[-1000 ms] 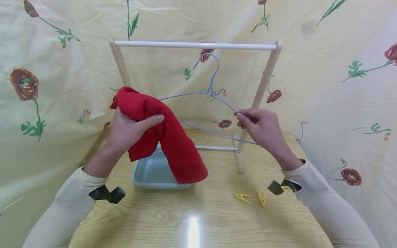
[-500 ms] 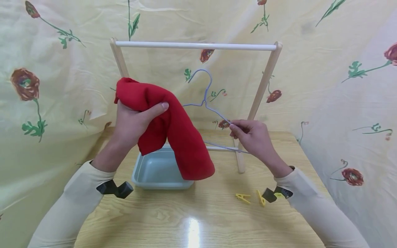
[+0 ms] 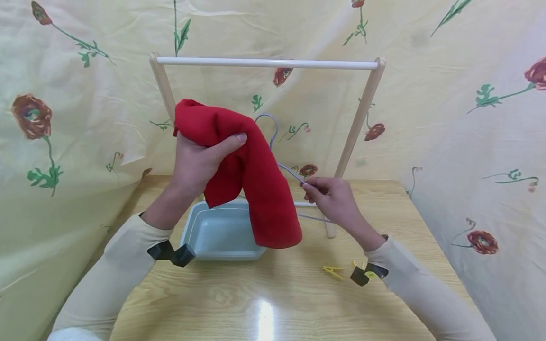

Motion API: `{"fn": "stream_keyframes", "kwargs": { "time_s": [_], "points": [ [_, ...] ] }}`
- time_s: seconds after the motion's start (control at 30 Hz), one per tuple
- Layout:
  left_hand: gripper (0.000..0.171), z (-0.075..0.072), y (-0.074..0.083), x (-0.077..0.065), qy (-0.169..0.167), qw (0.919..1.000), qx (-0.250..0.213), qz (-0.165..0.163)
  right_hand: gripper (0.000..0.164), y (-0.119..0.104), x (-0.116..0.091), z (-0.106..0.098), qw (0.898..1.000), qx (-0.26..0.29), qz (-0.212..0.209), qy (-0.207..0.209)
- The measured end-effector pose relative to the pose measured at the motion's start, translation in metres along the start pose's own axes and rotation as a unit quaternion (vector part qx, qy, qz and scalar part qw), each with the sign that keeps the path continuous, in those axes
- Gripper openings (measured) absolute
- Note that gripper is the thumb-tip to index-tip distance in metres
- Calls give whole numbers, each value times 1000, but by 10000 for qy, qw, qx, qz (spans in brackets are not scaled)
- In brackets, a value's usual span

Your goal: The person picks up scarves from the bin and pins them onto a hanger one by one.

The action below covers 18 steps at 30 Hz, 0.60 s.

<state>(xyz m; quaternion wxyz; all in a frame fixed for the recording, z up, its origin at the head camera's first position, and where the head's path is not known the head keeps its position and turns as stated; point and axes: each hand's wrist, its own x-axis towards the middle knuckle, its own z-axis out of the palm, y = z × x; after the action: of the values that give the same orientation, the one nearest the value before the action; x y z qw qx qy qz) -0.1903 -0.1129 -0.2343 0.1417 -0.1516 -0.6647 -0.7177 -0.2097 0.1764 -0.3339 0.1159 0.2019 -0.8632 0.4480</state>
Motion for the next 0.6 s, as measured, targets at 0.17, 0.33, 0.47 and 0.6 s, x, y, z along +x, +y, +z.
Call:
{"fn": "stream_keyframes", "kwargs": {
  "time_s": [0.17,0.33,0.47,0.6],
  "points": [
    [50,6,-5,-1,64,9999,107,-56,14,-1,-2,6,9996,272,44,-62],
    [52,9,-18,-6,-47,9995,216,-217,16,-4,-3,7,9986,473,243,-58],
    [54,9,-28,-10,-199,9989,267,-318,16,-7,-3,5,9983,513,271,25],
    [56,8,-36,-13,-248,9980,397,-416,16,-9,-1,2,9979,590,214,125]
  ]
}}
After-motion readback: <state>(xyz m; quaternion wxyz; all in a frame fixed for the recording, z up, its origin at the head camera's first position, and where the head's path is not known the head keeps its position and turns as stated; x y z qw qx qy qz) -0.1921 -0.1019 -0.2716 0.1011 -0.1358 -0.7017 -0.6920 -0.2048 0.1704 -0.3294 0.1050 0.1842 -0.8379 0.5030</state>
